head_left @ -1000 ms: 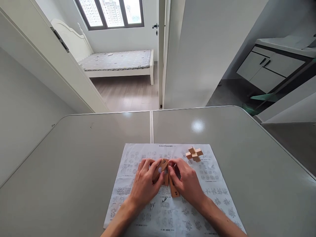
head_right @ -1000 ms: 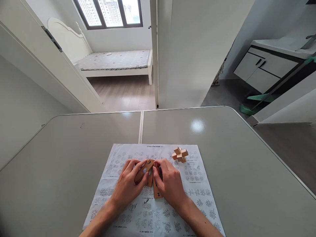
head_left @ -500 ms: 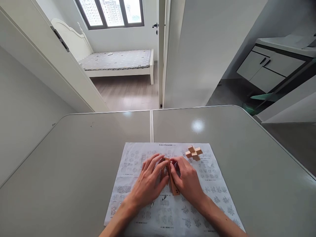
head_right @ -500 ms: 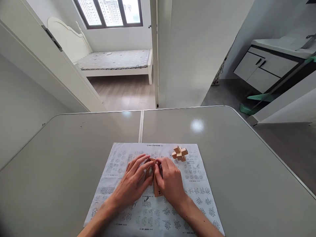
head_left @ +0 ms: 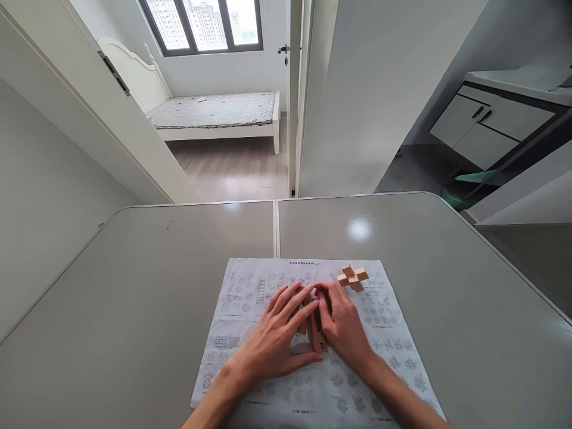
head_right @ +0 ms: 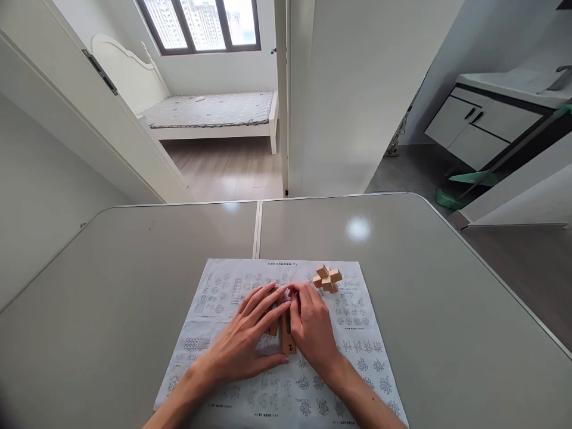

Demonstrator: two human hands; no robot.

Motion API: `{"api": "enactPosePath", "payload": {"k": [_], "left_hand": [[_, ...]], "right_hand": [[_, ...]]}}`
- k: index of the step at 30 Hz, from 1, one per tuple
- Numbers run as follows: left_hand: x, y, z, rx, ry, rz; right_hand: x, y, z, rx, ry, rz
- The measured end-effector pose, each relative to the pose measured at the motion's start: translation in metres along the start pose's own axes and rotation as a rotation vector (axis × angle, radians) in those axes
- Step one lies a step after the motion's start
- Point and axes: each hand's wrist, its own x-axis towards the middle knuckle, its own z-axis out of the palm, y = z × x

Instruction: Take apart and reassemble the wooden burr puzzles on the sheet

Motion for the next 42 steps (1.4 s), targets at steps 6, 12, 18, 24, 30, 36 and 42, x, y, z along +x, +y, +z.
{"api": "enactPosePath", "payload": {"k": [6,12,18,24,30,36,42], "left_hand": [[0.002,0.004,-0.003,0.052,-0.057,0.01],[0.001,0.001,0.001,0.06,-0.007,-0.016],[0.0,-0.003,0.007,0.09,0.077,-0.115],[-0.001,-0.006,0.012,0.164,0.193,-0.272],[-0.002,-0.016,0.014,0.24,0.326,-0.4],[-0.005,-0.031,0.014,0.276,0.402,-0.49],[-0.013,-0.051,0.01,0.304,0.449,-0.581]], "right_hand": [[0.001,0.004,-0.002,0.091,0.095,0.075],[0.001,0.004,-0.002,0.131,0.102,0.081],[0.002,0.003,-0.002,0.112,0.103,0.064],[0.002,0.004,-0.002,0.107,0.1,0.058],[0.002,0.008,-0.002,0.099,0.099,0.053],[0.002,0.004,-0.004,0.125,0.072,0.059],[0.002,0.001,-0.005,0.132,0.061,0.063]]}}
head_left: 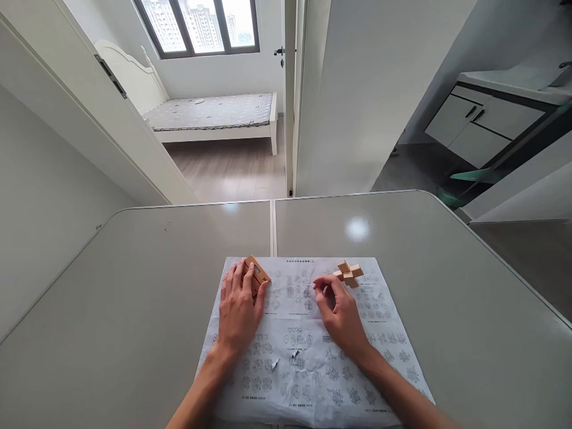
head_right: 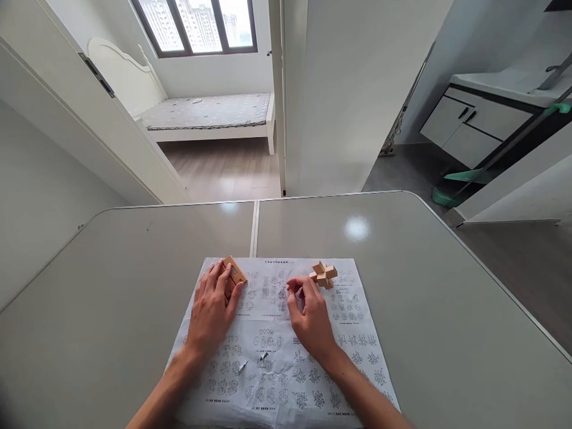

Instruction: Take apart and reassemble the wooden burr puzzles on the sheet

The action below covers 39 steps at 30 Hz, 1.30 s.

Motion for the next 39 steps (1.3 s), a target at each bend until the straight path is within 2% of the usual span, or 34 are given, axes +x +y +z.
{"api": "enactPosePath", "payload": {"k": [6,14,20,26,32,35,39], "left_hand": [[0.004,-0.014,-0.001,0.042,0.051,-0.037],[0.004,-0.017,0.0,0.06,0.076,-0.041],[0.004,-0.014,-0.001,0.053,0.096,-0.032],[0.006,-0.009,-0.007,0.087,0.119,0.049],[0.005,0.013,-0.019,-0.068,0.178,0.234],[0.0,0.025,-0.021,-0.138,0.149,0.353],[-0.005,0.03,-0.02,-0.202,0.086,0.412]], "right_hand": [[0.0,0.004,0.0,-0.004,-0.01,0.004],[0.0,0.003,-0.001,-0.003,-0.015,0.012],[-0.002,0.004,0.002,0.175,0.032,0.096],[-0.003,0.001,0.003,0.351,0.042,0.162],[0.002,-0.004,-0.004,0.491,0.086,0.319],[0.007,-0.003,-0.008,0.561,0.103,0.364],[0.015,-0.004,-0.012,0.675,0.151,0.432]]}}
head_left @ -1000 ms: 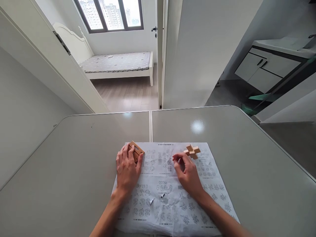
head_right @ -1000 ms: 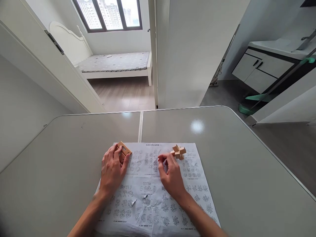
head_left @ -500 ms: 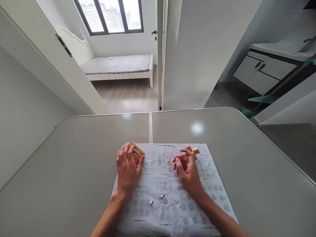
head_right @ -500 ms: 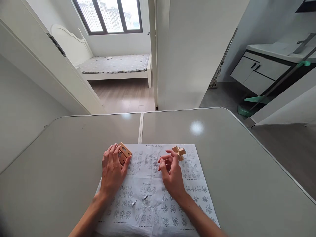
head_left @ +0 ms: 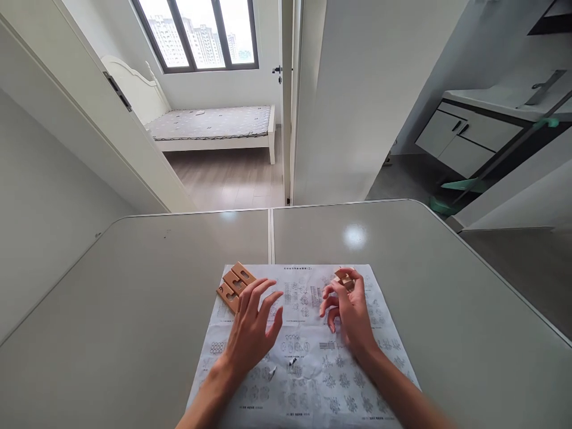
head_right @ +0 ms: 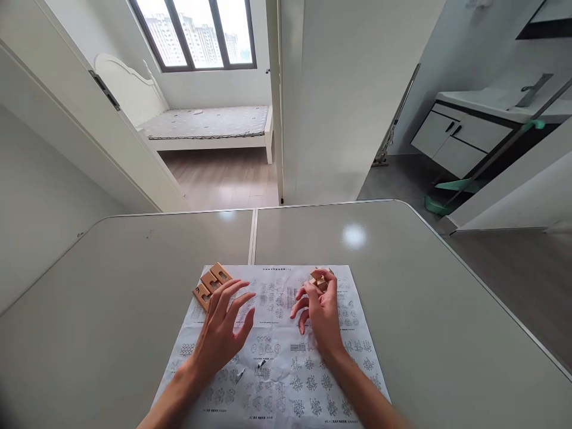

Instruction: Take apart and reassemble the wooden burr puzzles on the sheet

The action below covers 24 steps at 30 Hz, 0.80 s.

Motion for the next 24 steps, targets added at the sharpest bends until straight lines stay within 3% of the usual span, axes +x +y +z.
{"api": "enactPosePath", "payload": {"k": [4,8,10,13,16,19,22,24], "left_hand": [[0.0,0.002,-0.001,-0.07,-0.006,0.018],[0.0,0.008,-0.002,-0.219,0.001,0.04],[-0.001,0.011,-0.001,-0.337,0.019,-0.002],[-0.004,0.016,0.001,-0.5,-0.008,-0.184],[-0.006,0.02,0.0,-0.652,-0.138,-0.368],[-0.007,0.024,-0.002,-0.825,-0.312,-0.425],[-0.007,0.026,-0.005,-0.891,-0.43,-0.463],[-0.007,0.027,-0.005,-0.918,-0.419,-0.505]], "right_hand": [[0.004,-0.004,-0.002,0.113,0.036,0.054],[0.003,-0.001,-0.005,0.154,-0.018,0.088],[0.0,0.001,-0.005,0.171,-0.126,0.104],[-0.004,0.004,-0.006,0.229,-0.382,0.164],[-0.008,0.011,-0.008,0.3,-0.615,0.263],[-0.01,0.021,-0.011,0.378,-0.804,0.348],[-0.009,0.029,-0.015,0.408,-0.932,0.374],[-0.01,0.028,-0.015,0.382,-0.941,0.34]]}}
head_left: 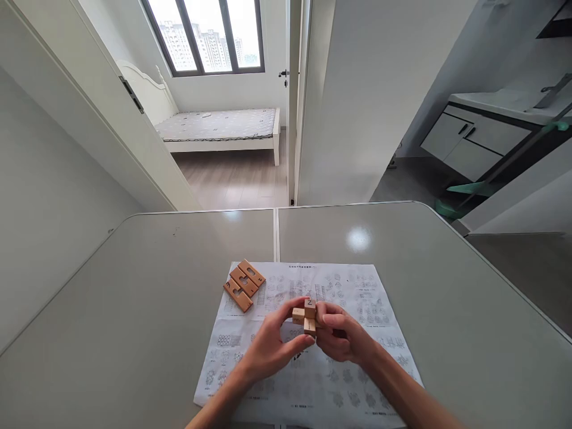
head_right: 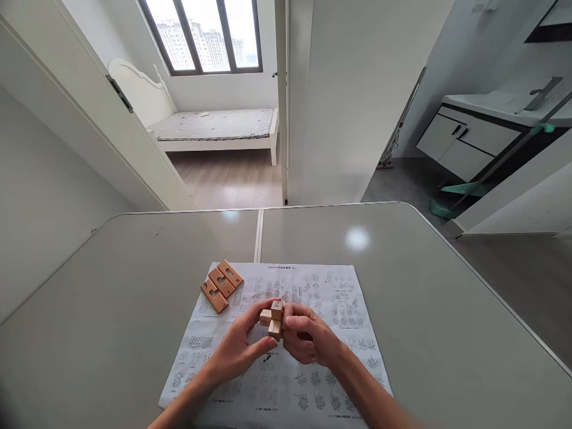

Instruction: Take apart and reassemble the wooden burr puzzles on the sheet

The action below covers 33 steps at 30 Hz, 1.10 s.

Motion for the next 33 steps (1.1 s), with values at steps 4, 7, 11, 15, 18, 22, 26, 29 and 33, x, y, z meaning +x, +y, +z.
{"api": "enactPosePath", "payload": {"k": [4,7,11,15,18,22,26,29,33], "left_hand": [[0.002,-0.003,0.001,-0.137,0.137,-0.053],[0.004,-0.004,-0.001,-0.137,0.231,-0.052],[0.005,-0.004,-0.004,-0.101,0.264,0.013],[0.003,-0.003,-0.007,-0.091,0.209,0.053],[0.003,-0.002,-0.008,-0.081,0.146,0.06],[0.004,-0.001,-0.009,-0.079,0.136,0.043],[0.003,-0.003,-0.009,-0.058,0.148,0.033],[0.002,-0.004,-0.01,-0.056,0.142,0.048],[0.002,-0.001,-0.011,-0.071,0.105,0.087]], "right_hand": [[0.002,-0.008,0.013,-0.267,0.163,-0.085],[0.005,-0.012,0.024,-0.506,0.341,-0.119],[0.006,-0.012,0.028,-0.792,0.356,-0.161],[0.005,-0.017,0.03,-0.828,0.233,-0.119],[0.005,-0.022,0.034,-0.826,0.124,-0.088],[0.005,-0.022,0.035,-0.795,0.111,-0.058],[0.003,-0.019,0.029,-0.747,0.131,-0.036],[0.001,-0.021,0.027,-0.7,0.078,0.026],[-0.001,-0.026,0.03,-0.635,0.025,0.089]]}}
